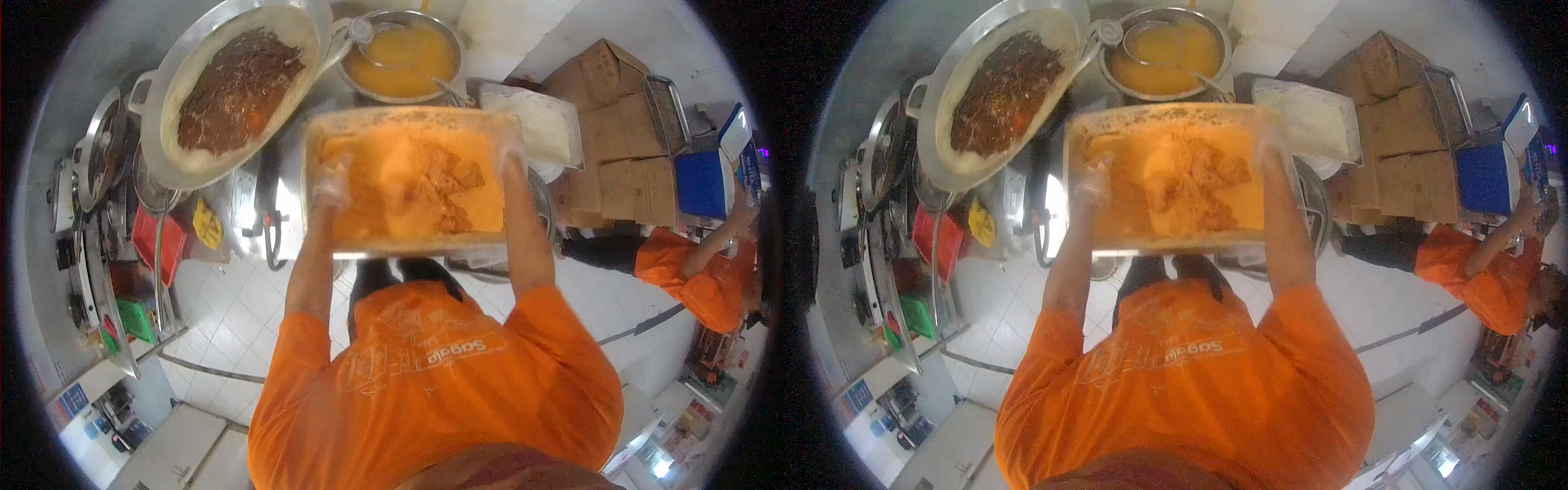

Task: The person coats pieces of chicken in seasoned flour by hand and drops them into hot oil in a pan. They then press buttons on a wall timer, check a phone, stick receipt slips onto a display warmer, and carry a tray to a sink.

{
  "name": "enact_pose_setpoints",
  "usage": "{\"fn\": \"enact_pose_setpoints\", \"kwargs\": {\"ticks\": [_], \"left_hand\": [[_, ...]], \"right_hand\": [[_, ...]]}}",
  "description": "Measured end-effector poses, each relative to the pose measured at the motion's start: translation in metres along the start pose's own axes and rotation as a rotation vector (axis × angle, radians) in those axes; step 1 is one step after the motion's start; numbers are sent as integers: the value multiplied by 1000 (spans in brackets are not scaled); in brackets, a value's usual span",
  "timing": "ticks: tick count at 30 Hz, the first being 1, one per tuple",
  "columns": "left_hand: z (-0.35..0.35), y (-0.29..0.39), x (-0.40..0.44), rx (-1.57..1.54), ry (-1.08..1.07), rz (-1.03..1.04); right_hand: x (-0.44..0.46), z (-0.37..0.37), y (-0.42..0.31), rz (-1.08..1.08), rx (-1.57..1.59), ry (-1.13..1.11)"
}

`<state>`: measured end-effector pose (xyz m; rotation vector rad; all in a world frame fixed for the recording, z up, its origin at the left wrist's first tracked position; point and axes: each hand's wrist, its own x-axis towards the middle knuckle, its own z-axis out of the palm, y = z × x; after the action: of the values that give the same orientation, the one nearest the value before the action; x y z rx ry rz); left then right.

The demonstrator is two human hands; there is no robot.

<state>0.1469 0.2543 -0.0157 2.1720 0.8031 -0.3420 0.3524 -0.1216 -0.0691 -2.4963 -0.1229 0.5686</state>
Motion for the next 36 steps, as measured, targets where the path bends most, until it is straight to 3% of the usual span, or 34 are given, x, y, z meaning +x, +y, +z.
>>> {"fn": "enact_pose_setpoints", "kwargs": {"ticks": [1, 2, 3, 6, 7, 8, 10, 12, 13, 14, 17, 18, 20, 21, 23, 24, 26, 27, 29, 33, 35, 36], "left_hand": [[25, -17, 33, 9, 14, 13], [50, -35, 60, 19, 23, 20], [75, -42, 86, 337, 269, 143], [187, -43, 138, 1284, 993, 499], [193, -23, 117, 1323, 919, 643], [197, -1, 95, 1362, 838, 782], [174, 34, 62, 1106, 259, 905], [155, 37, 99, 1124, -109, 911], [120, 40, 85, 1034, -223, 919], [81, 42, 61, 902, -244, 952], [47, 21, 5, 585, -174, 1043], [68, 15, -9, 551, -265, 848], [90, 35, -7, 404, -377, 566], [101, 45, -4, 297, -433, 466], [88, 58, -1, 333, -403, 469], [61, 76, -4, 461, -323, 568], [40, 35, 1, 414, -357, 557], [47, -22, 21, 233, -443, 459], [56, -41, 29, 51, -496, 396], [123, 37, -39, 65, -448, 506], [111, 58, -37, 263, -403, 666], [92, 61, -27, 458, -379, 785]], "right_hand": [[15, 41, 61, 29, -373, 199], [-7, 60, 67, 90, -364, 248], [-30, 78, 74, 152, -353, 298], [-60, 50, -60, 401, -33, 31], [-65, 54, -91, 492, 140, 15], [-61, 65, -111, 504, 68, -67], [-62, 78, -123, 526, -73, -232], [-57, 55, -86, 120, -215, -488], [-61, 56, -75, 10, -251, -485], [-65, 58, -65, -99, -289, -475], [-113, 99, -39, -137, -314, -51], [-128, 116, -30, -150, -322, 86], [-107, 143, -14, -159, -169, 97], [-93, 162, 0, -133, -2, -52], [-89, 151, 2, -293, 152, -195], [-96, 101, -3, -479, 124, -198], [-135, 34, -40, -318, 290, -309], [-142, 12, -44, -203, 331, -369], [-157, 29, -25, -50, 331, -345], [-156, 159, 10, -18, 334, -145], [-149, 142, -10, 156, 708, -154], [-142, 119, -6, 158, 647, -176]]}}
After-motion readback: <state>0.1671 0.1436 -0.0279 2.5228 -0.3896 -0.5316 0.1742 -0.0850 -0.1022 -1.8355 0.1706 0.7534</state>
